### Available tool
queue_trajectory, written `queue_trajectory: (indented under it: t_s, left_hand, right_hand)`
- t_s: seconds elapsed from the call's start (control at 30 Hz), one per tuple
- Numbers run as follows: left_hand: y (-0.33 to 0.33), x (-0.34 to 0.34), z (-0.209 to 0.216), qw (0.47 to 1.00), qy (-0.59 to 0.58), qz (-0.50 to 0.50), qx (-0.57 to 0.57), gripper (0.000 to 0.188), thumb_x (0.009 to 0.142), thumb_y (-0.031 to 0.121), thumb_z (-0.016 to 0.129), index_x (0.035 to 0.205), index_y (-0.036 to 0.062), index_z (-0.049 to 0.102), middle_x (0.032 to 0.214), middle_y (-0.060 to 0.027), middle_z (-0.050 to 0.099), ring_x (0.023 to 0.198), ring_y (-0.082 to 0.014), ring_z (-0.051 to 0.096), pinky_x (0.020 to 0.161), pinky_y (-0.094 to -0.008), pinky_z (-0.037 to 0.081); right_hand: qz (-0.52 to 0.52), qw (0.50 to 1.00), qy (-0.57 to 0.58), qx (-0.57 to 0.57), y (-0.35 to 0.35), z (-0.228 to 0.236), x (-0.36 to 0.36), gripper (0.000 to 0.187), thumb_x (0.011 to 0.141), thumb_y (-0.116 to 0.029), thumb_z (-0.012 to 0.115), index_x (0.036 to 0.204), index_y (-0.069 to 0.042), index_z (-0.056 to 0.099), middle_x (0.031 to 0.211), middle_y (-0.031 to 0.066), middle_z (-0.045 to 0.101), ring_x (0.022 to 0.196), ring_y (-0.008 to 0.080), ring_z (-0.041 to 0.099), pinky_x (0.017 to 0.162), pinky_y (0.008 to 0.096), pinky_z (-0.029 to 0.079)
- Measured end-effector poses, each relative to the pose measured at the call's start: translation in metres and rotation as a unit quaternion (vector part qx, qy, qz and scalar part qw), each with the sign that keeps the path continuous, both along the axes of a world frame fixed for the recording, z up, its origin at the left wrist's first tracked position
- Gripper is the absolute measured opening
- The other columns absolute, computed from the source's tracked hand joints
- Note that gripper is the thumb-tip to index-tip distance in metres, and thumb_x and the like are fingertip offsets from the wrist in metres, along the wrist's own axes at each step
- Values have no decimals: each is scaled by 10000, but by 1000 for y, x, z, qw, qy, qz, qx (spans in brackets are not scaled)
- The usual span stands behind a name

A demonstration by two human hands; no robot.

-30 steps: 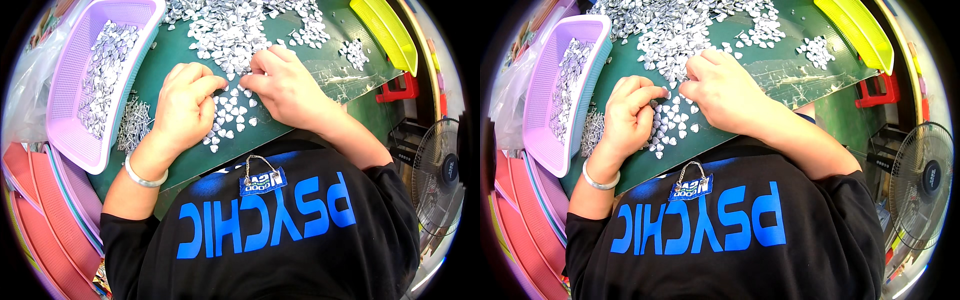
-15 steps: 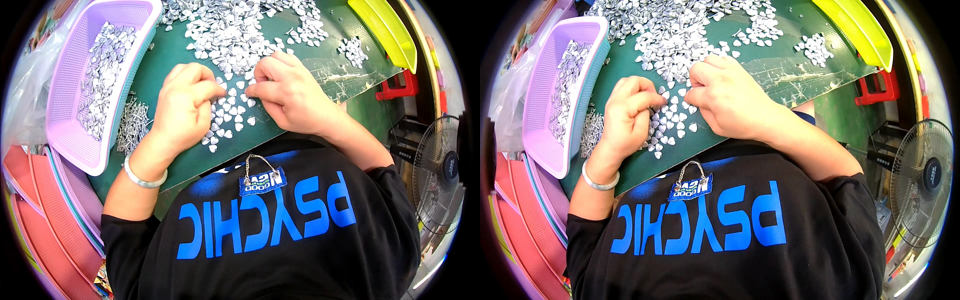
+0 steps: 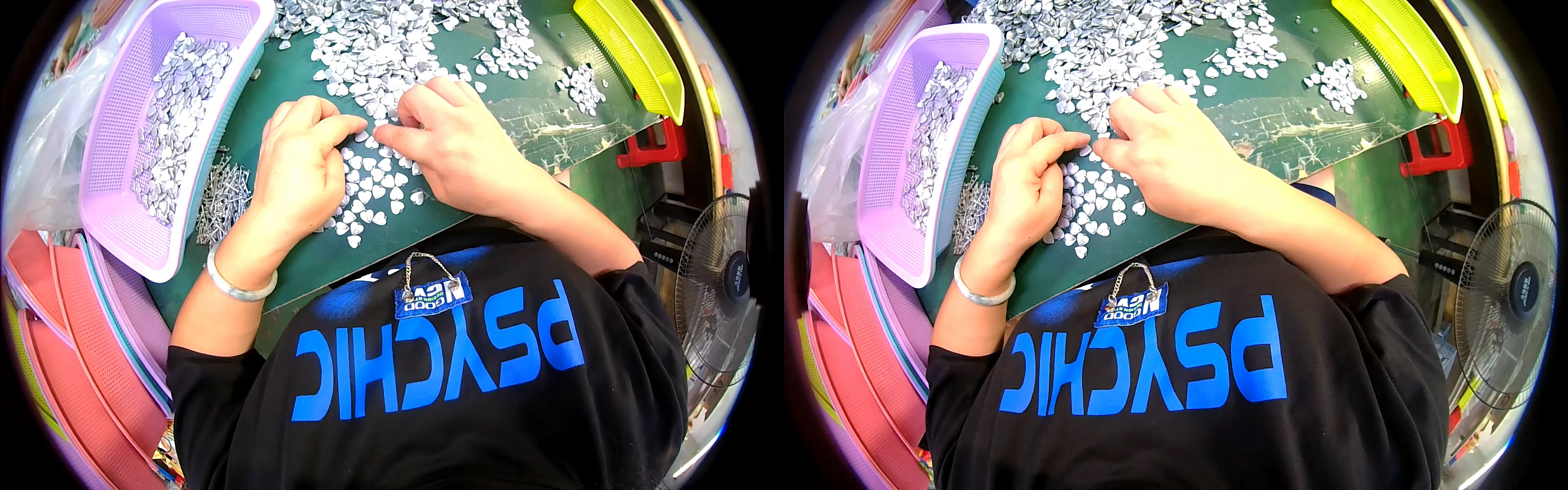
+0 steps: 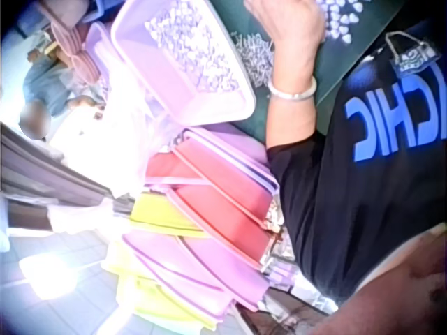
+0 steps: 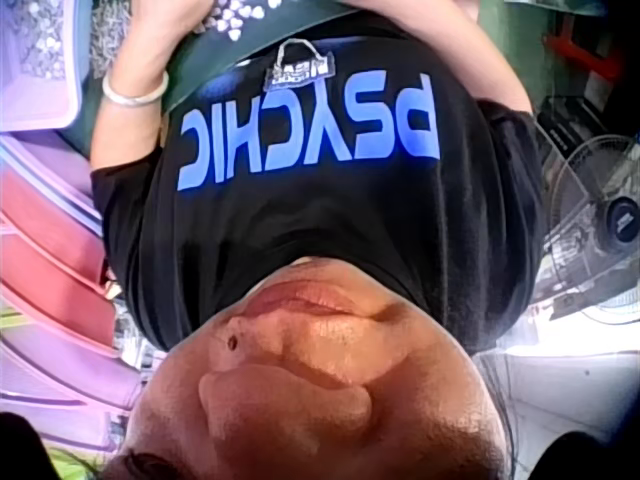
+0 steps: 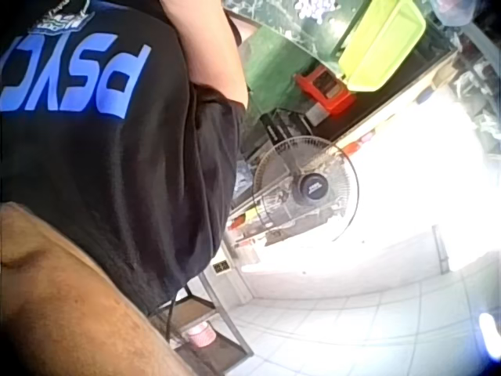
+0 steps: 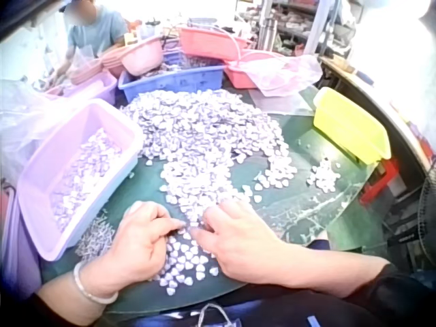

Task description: The person sits at a green table and uses both hands to pick up small silver heart-shaped pieces and thin metal pins. They repeatedly insert the pins into the hearts and place the assembled items into a purple basket on the left side of the table.

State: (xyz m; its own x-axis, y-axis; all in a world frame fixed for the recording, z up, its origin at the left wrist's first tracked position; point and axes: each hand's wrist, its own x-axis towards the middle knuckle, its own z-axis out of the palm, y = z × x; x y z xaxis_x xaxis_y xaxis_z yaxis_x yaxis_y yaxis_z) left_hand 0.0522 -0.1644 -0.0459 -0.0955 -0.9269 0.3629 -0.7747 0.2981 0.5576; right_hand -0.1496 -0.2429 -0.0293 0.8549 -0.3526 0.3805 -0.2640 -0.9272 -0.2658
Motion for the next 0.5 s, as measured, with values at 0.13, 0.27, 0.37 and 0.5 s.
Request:
queue_trajectory:
  t_s: [0.13,0.27,0.37,0.5]
  left_hand:
    - [0,-1,0,1000,12,24,-3,272,733,-60,583,948,50,710,878,-84,597,874,-287,559,826,-393,448]
    - [0,-4,2,1000,7,23,5,191,758,-3,656,933,55,707,865,-75,600,864,-280,562,812,-387,449]
    - [0,-3,2,1000,3,19,9,171,749,33,705,919,57,706,849,-67,598,854,-276,562,804,-382,448]
    - [0,-3,2,1000,11,18,10,169,737,46,726,904,56,706,830,-62,592,844,-274,561,797,-379,447]
  right_hand:
    - [8,1000,16,20,0,2,-1,194,703,-60,636,879,-73,719,870,59,540,888,255,513,776,371,423]
    - [-13,999,-30,-10,-5,-4,0,146,683,-78,650,818,-73,706,858,55,550,868,260,519,773,372,427]
    - [-17,999,-33,-32,-9,-5,8,82,679,-94,649,752,-75,682,858,55,553,865,251,521,770,373,427]
    - [-9,998,-29,-58,-15,-7,15,52,678,-121,648,708,-80,659,851,48,557,869,244,526,772,371,429]
